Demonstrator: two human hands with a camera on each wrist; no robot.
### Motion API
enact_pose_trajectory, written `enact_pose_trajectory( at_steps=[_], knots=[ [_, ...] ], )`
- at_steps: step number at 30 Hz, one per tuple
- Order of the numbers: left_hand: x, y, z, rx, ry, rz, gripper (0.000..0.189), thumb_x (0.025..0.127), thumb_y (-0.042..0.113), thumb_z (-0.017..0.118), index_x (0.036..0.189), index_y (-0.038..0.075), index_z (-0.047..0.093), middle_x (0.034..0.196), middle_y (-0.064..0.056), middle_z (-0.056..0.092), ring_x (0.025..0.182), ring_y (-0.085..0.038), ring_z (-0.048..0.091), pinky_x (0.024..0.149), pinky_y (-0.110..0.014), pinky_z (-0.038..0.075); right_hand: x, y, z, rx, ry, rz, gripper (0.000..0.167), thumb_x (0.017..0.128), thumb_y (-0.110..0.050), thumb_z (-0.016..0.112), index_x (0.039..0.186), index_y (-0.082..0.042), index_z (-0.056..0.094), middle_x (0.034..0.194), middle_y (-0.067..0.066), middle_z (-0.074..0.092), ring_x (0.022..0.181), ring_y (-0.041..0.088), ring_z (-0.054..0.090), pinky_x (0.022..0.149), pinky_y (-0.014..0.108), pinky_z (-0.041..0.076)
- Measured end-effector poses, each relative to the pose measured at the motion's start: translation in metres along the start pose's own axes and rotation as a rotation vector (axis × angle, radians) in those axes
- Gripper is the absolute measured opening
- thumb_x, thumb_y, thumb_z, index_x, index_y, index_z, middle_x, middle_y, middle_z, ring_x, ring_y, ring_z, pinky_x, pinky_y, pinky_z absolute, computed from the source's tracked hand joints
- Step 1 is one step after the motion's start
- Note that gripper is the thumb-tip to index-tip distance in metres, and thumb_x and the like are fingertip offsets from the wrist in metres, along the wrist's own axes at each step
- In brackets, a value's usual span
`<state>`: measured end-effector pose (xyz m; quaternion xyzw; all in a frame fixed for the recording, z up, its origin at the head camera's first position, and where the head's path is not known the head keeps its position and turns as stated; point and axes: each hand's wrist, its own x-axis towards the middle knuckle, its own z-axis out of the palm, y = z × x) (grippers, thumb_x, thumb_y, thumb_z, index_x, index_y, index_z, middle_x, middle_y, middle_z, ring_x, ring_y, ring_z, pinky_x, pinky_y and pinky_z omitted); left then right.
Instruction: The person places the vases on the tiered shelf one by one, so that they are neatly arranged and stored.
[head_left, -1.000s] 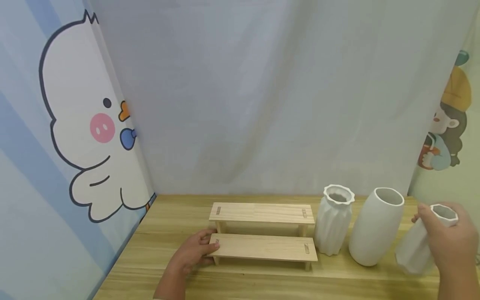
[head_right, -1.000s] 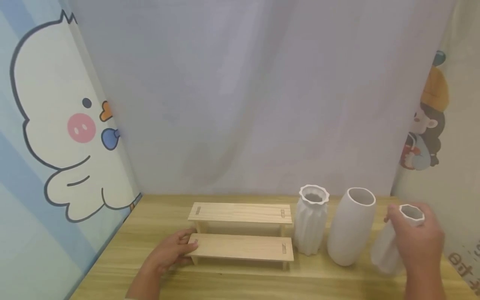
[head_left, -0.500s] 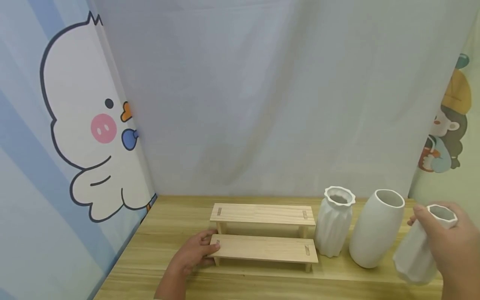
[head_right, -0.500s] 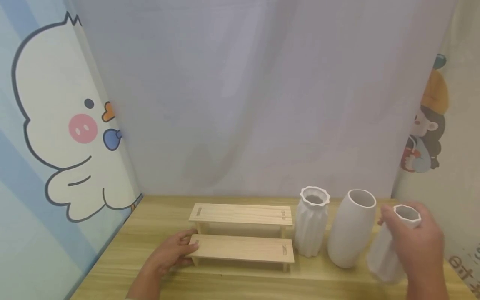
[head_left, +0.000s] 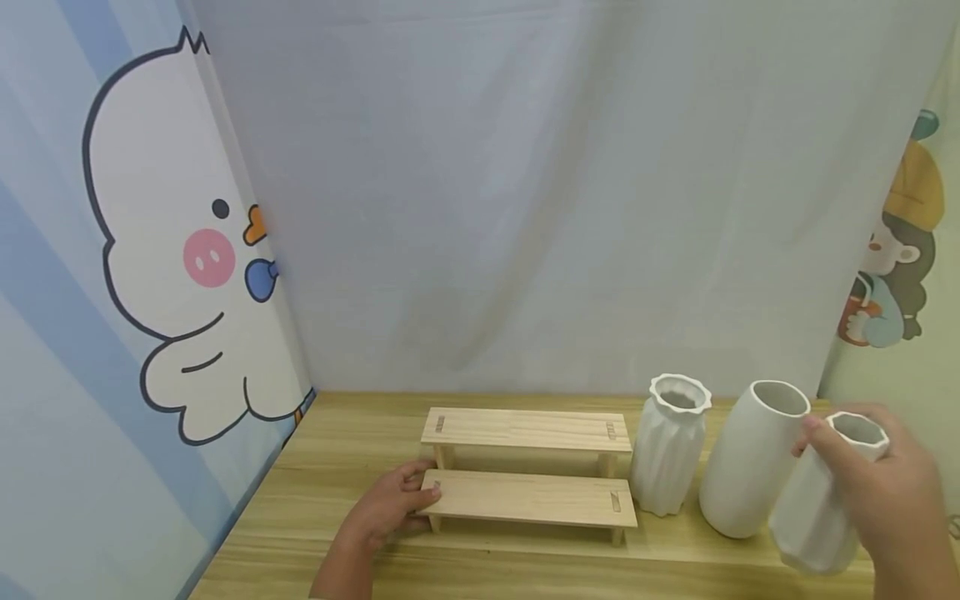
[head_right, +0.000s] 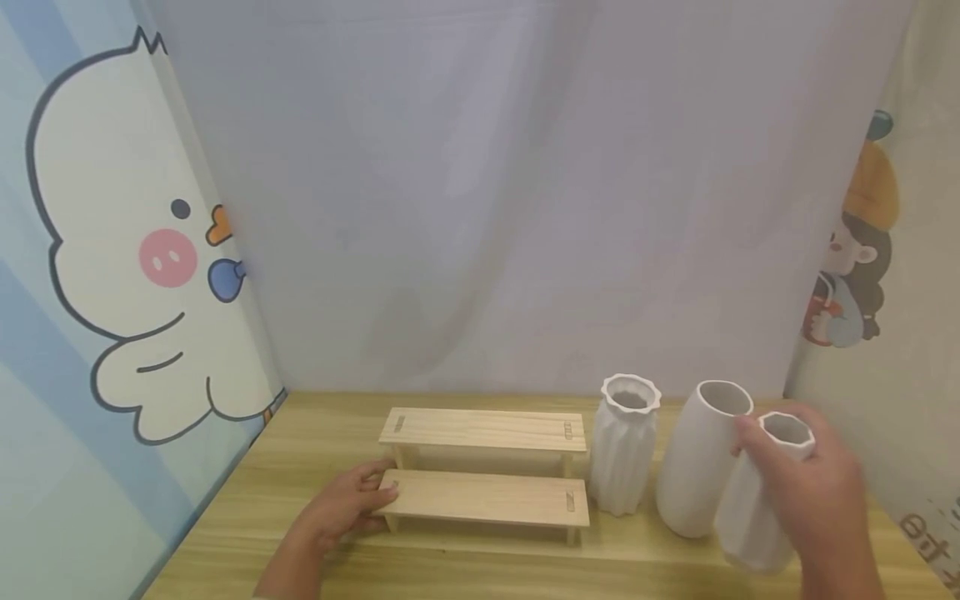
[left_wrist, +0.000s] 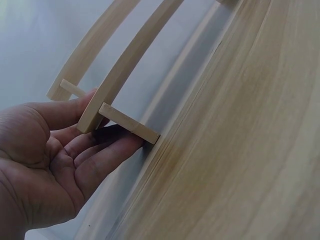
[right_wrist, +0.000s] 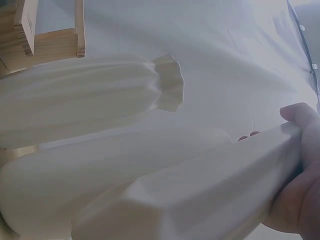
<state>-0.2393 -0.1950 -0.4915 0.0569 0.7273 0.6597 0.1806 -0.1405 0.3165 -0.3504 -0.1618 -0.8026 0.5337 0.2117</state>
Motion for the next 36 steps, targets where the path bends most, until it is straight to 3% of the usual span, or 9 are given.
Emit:
enact_pose_trajectory(
  at_steps=[11, 19, 28, 36],
  knots=[
    [0.0, -0.001, 0.0, -0.005, 0.001, -0.003, 0.07, 0.094, 0.018, 0.067, 0.15, -0.004, 0.031, 0.139, -0.038, 0.044, 0.111, -0.04, 0.064, 0.085, -0.049, 0.057, -0.005, -0.003, 0.013, 0.017, -0.096, -0.041, 0.016, 0.093, -0.036, 0.069, 0.099, -0.024, 0.061, 0.072, -0.016, 0.07, 0.068, 0.005, 0.061, 0.055, 0.027, 0.05],
    [0.001, -0.003, 0.001, -0.012, 0.006, 0.001, 0.069, 0.094, 0.016, 0.067, 0.15, -0.005, 0.03, 0.135, -0.035, 0.051, 0.109, -0.04, 0.065, 0.084, -0.051, 0.057, -0.012, -0.005, 0.025, 0.026, -0.127, -0.12, 0.013, 0.095, -0.03, 0.067, 0.099, -0.019, 0.061, 0.075, -0.012, 0.071, 0.07, 0.008, 0.061, 0.057, 0.028, 0.051],
    [0.001, -0.002, 0.001, -0.013, 0.0, -0.002, 0.07, 0.095, 0.018, 0.066, 0.15, -0.005, 0.029, 0.136, -0.036, 0.05, 0.11, -0.04, 0.064, 0.085, -0.051, 0.057, -0.017, -0.007, 0.037, 0.03, -0.178, -0.126, 0.018, 0.096, -0.033, 0.065, 0.103, -0.018, 0.059, 0.079, -0.011, 0.07, 0.075, 0.009, 0.061, 0.059, 0.031, 0.052],
    [0.001, -0.001, 0.001, -0.006, 0.008, -0.001, 0.069, 0.095, 0.018, 0.066, 0.149, -0.005, 0.03, 0.137, -0.037, 0.047, 0.109, -0.04, 0.065, 0.084, -0.05, 0.057, -0.024, -0.009, 0.058, 0.056, -0.205, -0.23, 0.007, 0.097, -0.022, 0.062, 0.1, -0.015, 0.061, 0.076, -0.008, 0.069, 0.072, 0.012, 0.062, 0.06, 0.03, 0.052]
  ],
)
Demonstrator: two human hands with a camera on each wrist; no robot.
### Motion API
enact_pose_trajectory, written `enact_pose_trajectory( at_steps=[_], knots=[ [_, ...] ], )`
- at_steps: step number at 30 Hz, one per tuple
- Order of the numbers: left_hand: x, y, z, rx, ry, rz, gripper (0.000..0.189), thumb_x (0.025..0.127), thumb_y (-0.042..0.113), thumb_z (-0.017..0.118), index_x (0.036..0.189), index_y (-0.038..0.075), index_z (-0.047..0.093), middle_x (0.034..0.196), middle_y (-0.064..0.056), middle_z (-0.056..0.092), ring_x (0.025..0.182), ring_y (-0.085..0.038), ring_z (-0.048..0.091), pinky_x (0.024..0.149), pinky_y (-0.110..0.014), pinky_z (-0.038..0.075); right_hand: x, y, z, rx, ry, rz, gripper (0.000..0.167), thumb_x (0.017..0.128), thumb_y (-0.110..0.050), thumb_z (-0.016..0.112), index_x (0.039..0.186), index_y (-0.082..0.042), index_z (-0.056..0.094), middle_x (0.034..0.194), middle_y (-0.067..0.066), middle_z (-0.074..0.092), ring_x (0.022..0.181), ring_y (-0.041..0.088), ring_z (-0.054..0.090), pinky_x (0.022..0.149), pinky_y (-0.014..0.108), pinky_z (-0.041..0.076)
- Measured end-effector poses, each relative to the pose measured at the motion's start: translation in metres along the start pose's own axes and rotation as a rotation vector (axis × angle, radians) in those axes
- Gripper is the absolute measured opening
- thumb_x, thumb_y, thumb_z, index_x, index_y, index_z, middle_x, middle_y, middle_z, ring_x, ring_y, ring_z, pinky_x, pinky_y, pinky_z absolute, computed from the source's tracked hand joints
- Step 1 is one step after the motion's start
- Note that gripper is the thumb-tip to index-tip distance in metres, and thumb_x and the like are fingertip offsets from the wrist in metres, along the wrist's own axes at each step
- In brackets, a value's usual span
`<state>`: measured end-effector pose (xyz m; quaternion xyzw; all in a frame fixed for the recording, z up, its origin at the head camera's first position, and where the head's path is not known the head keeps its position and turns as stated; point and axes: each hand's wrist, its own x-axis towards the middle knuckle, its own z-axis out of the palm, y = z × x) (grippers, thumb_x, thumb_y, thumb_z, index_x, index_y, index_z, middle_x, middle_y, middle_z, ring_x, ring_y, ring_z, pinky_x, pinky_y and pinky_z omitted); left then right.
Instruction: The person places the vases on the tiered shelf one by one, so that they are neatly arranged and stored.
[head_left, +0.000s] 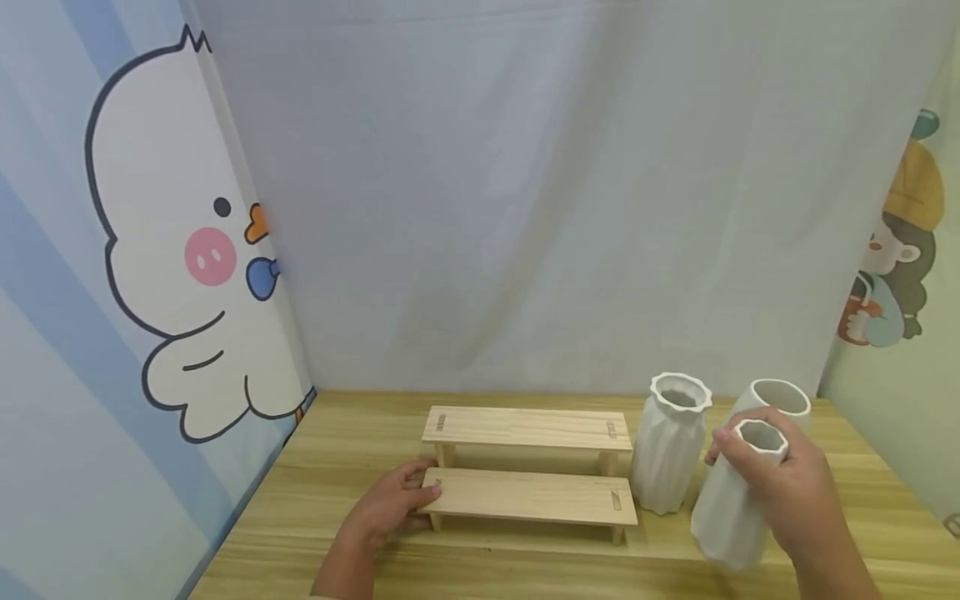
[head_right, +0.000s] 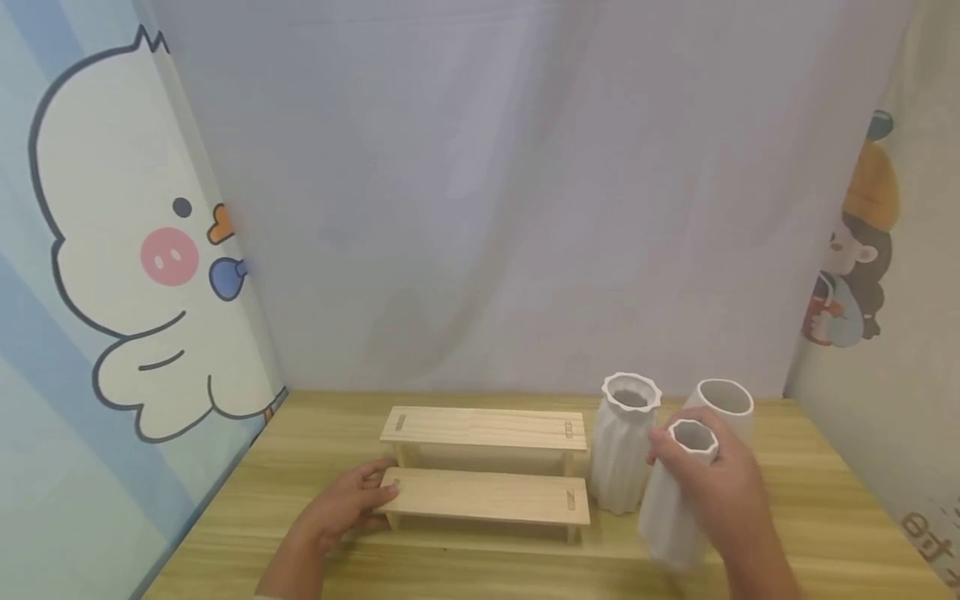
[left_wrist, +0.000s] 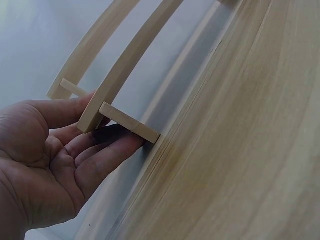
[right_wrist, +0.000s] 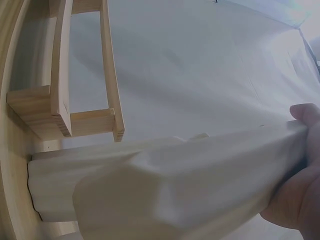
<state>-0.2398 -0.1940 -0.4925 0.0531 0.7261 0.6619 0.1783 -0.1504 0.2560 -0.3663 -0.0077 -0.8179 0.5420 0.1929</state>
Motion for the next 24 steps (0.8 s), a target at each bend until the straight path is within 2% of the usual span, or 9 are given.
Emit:
enact_pose_trajectory(
  at_steps=[4, 11, 18, 24],
  knots=[
    [-0.001, 0.001, -0.001, 0.002, -0.003, 0.01, 0.068, 0.096, 0.018, 0.065, 0.149, -0.005, 0.03, 0.139, -0.039, 0.044, 0.111, -0.041, 0.063, 0.084, -0.05, 0.057, -0.003, -0.002, 0.01, 0.043, -0.022, -0.035, 0.012, 0.097, -0.019, 0.064, 0.099, -0.008, 0.059, 0.076, -0.003, 0.07, 0.072, 0.013, 0.063, 0.061, 0.03, 0.054],
    [-0.004, 0.003, -0.002, 0.007, 0.001, 0.011, 0.068, 0.096, 0.018, 0.065, 0.149, -0.006, 0.03, 0.138, -0.039, 0.044, 0.111, -0.042, 0.063, 0.084, -0.049, 0.057, -0.009, -0.007, 0.025, 0.081, -0.052, -0.067, 0.012, 0.096, -0.015, 0.064, 0.097, -0.005, 0.057, 0.076, 0.0, 0.07, 0.073, 0.014, 0.064, 0.062, 0.031, 0.055],
    [-0.002, 0.002, -0.002, -0.007, 0.002, 0.02, 0.067, 0.096, 0.02, 0.065, 0.149, -0.003, 0.032, 0.142, -0.036, 0.043, 0.113, -0.041, 0.063, 0.084, -0.049, 0.057, -0.012, -0.01, 0.034, 0.098, -0.086, -0.121, 0.006, 0.095, -0.011, 0.064, 0.094, -0.01, 0.058, 0.076, 0.001, 0.069, 0.073, 0.014, 0.064, 0.063, 0.031, 0.054],
    [-0.002, 0.0, 0.0, -0.012, 0.0, 0.02, 0.067, 0.096, 0.02, 0.065, 0.149, -0.004, 0.032, 0.142, -0.036, 0.043, 0.112, -0.042, 0.063, 0.084, -0.05, 0.057, -0.014, -0.012, 0.042, 0.099, -0.112, -0.121, 0.006, 0.095, -0.013, 0.064, 0.094, -0.013, 0.058, 0.077, -0.001, 0.069, 0.074, 0.013, 0.063, 0.063, 0.031, 0.053]
  ],
)
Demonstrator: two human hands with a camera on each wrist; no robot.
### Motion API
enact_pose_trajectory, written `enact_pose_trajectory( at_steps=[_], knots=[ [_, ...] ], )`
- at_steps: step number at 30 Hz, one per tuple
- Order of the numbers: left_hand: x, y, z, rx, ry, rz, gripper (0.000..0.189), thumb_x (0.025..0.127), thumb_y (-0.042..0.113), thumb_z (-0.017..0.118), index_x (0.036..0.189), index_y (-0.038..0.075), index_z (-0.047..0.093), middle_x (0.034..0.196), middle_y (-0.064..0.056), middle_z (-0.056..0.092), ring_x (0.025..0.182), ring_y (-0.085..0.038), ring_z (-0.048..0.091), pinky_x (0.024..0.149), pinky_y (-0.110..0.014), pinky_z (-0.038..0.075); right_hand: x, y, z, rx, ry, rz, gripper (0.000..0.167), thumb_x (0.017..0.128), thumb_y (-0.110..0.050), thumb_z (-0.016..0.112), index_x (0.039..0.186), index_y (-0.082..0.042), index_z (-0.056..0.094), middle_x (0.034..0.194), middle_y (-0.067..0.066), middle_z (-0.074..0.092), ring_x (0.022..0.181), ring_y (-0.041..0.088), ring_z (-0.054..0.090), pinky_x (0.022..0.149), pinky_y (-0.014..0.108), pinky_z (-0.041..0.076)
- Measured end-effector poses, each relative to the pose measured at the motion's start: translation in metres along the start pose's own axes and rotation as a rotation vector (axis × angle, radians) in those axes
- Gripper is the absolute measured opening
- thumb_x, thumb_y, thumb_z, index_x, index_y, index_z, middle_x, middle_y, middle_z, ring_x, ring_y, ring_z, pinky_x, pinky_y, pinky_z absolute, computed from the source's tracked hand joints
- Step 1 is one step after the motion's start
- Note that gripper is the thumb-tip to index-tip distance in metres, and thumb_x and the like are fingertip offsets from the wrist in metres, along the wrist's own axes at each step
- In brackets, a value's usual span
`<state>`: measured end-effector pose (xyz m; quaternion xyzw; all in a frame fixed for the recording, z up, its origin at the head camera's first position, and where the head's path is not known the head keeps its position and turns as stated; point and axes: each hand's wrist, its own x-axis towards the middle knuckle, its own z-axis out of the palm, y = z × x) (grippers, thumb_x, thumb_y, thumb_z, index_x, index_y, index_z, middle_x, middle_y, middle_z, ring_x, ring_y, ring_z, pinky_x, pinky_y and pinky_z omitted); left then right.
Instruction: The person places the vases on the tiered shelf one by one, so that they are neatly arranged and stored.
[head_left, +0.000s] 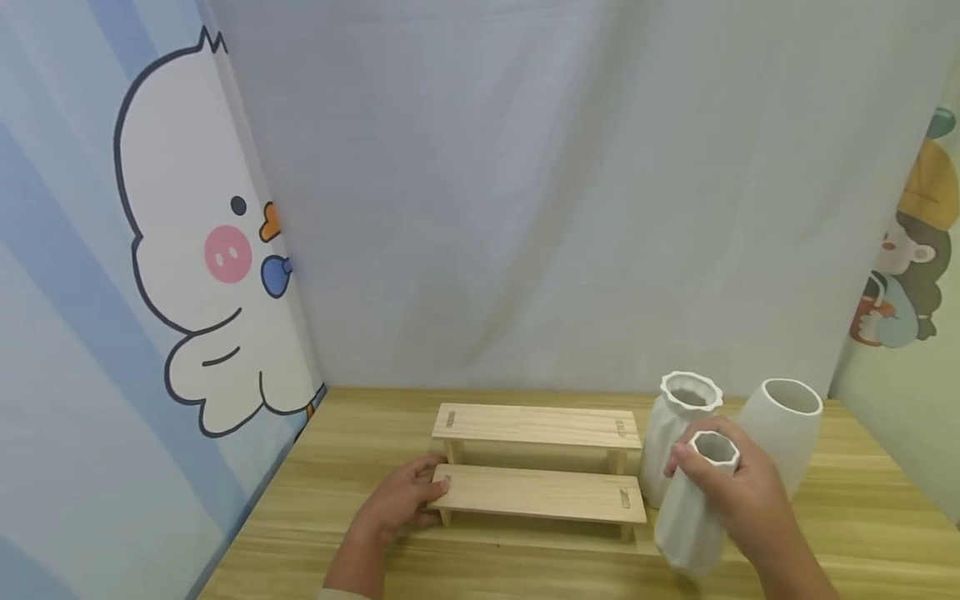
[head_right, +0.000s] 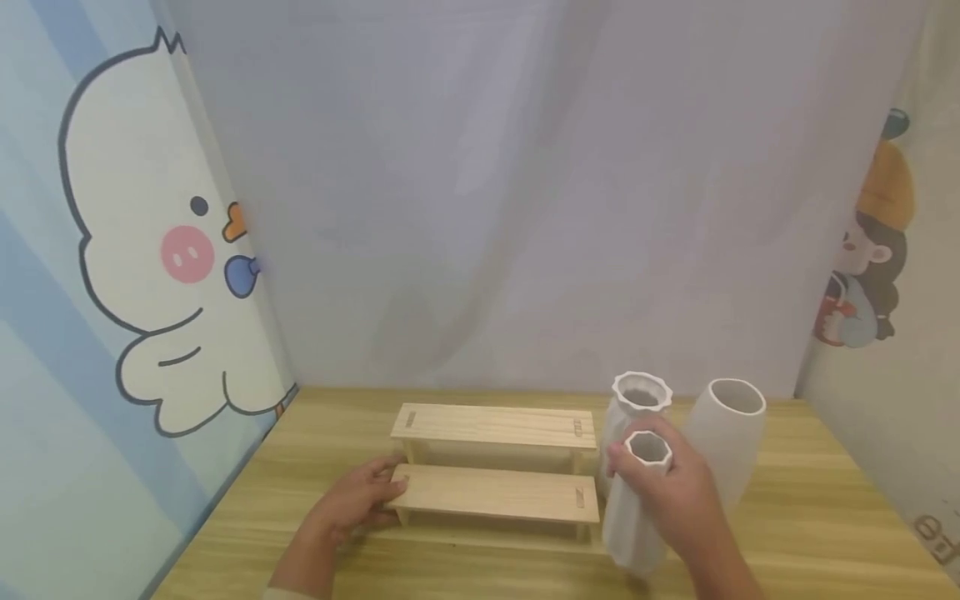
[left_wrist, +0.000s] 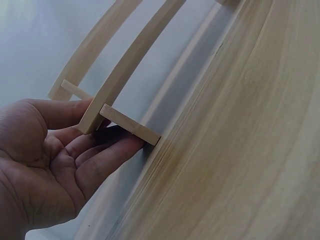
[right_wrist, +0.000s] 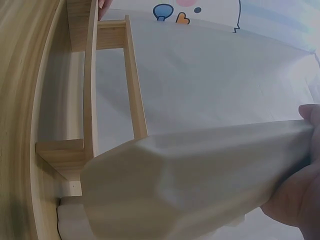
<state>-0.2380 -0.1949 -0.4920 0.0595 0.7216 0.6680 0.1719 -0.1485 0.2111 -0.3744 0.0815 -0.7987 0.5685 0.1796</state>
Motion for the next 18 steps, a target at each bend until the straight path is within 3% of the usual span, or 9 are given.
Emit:
enact_pose_trajectory(
  at_steps=[9, 18],
  knots=[
    [0.002, -0.001, 0.001, 0.002, -0.012, 0.004, 0.065, 0.097, 0.02, 0.063, 0.149, -0.005, 0.031, 0.142, -0.037, 0.043, 0.113, -0.041, 0.062, 0.084, -0.05, 0.057, 0.011, -0.004, 0.011, -0.002, -0.024, 0.003, 0.005, 0.096, -0.018, 0.063, 0.093, -0.015, 0.059, 0.078, -0.001, 0.068, 0.072, 0.015, 0.063, 0.06, 0.032, 0.053],
    [0.002, -0.004, -0.001, -0.002, -0.008, 0.008, 0.065, 0.097, 0.019, 0.062, 0.149, -0.004, 0.031, 0.142, -0.036, 0.044, 0.113, -0.041, 0.062, 0.083, -0.051, 0.057, 0.03, -0.016, 0.024, 0.0, -0.057, 0.033, 0.015, 0.095, -0.029, 0.065, 0.096, -0.014, 0.06, 0.082, 0.001, 0.069, 0.076, 0.018, 0.062, 0.061, 0.036, 0.053]
  ],
)
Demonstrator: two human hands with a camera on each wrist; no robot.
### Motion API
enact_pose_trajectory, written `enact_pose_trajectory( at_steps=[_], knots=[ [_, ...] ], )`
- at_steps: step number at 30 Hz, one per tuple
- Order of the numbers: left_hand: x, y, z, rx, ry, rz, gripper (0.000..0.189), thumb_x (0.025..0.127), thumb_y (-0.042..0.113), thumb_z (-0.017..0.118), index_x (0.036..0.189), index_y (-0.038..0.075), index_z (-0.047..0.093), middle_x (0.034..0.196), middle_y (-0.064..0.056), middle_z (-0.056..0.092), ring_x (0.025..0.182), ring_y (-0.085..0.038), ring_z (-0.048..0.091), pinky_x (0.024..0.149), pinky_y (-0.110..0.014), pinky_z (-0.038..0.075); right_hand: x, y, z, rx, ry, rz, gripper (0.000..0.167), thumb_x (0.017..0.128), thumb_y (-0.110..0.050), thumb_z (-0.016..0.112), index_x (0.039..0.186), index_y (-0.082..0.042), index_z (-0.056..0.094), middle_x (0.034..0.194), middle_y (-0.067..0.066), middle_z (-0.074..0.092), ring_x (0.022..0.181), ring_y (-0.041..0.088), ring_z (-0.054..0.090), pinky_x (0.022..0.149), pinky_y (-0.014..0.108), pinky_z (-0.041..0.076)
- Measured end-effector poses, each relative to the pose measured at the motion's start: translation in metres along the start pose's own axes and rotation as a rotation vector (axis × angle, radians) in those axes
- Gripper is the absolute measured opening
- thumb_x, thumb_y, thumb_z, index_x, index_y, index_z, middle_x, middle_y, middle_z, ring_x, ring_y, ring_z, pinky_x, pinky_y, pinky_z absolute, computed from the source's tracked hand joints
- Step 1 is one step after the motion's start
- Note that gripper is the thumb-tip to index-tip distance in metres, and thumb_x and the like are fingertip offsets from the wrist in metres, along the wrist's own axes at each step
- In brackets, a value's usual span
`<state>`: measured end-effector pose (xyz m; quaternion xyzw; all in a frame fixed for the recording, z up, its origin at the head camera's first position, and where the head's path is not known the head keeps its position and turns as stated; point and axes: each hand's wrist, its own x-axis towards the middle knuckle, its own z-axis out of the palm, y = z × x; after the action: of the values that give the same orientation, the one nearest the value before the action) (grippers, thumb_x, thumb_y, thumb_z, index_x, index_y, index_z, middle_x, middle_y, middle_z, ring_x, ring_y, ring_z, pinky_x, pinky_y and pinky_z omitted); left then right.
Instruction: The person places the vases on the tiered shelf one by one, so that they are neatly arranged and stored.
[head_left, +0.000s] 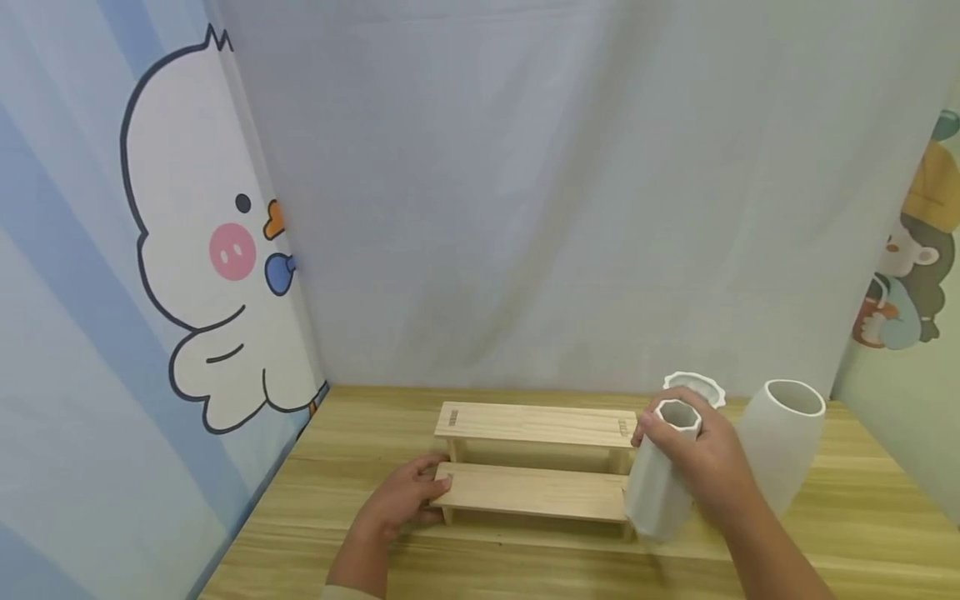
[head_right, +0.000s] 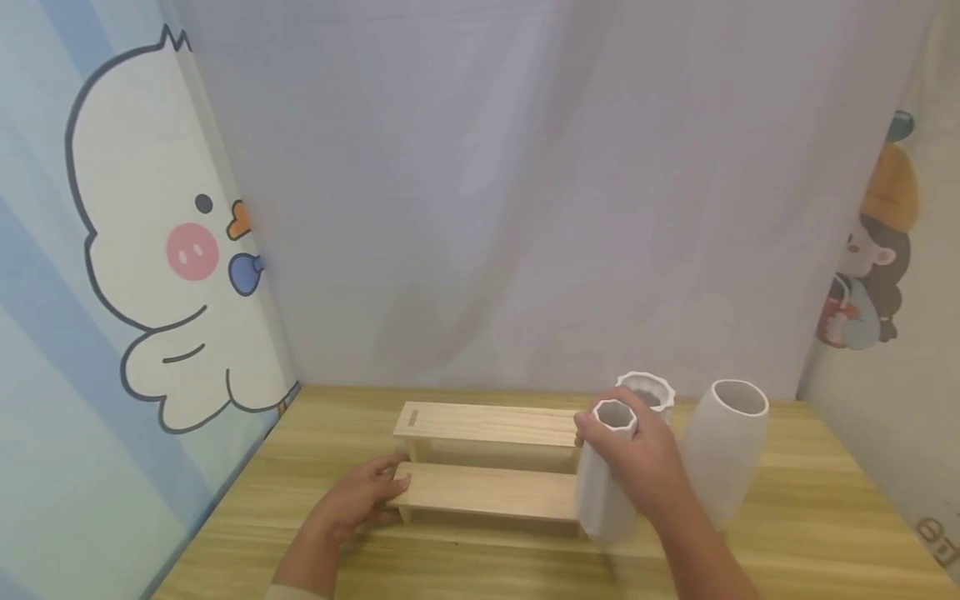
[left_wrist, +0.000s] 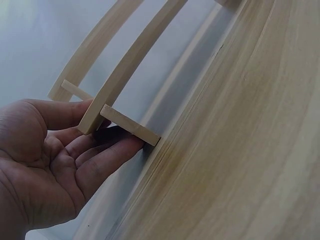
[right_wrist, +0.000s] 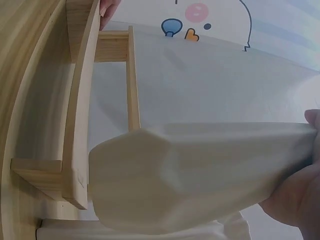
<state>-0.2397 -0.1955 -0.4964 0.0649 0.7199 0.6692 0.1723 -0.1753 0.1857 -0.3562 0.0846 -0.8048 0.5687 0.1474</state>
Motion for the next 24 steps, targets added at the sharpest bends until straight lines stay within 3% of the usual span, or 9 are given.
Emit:
enact_pose_trajectory(
  at_steps=[24],
  knots=[
    [-0.002, 0.004, 0.001, 0.0, -0.012, -0.006, 0.064, 0.098, 0.02, 0.06, 0.15, -0.004, 0.03, 0.14, -0.033, 0.047, 0.112, -0.038, 0.064, 0.083, -0.049, 0.057, 0.047, -0.017, 0.047, 0.17, -0.112, -0.053, 0.025, 0.093, -0.033, 0.069, 0.099, -0.012, 0.057, 0.083, 0.006, 0.07, 0.078, 0.025, 0.066, 0.069, 0.042, 0.055]
  ],
)
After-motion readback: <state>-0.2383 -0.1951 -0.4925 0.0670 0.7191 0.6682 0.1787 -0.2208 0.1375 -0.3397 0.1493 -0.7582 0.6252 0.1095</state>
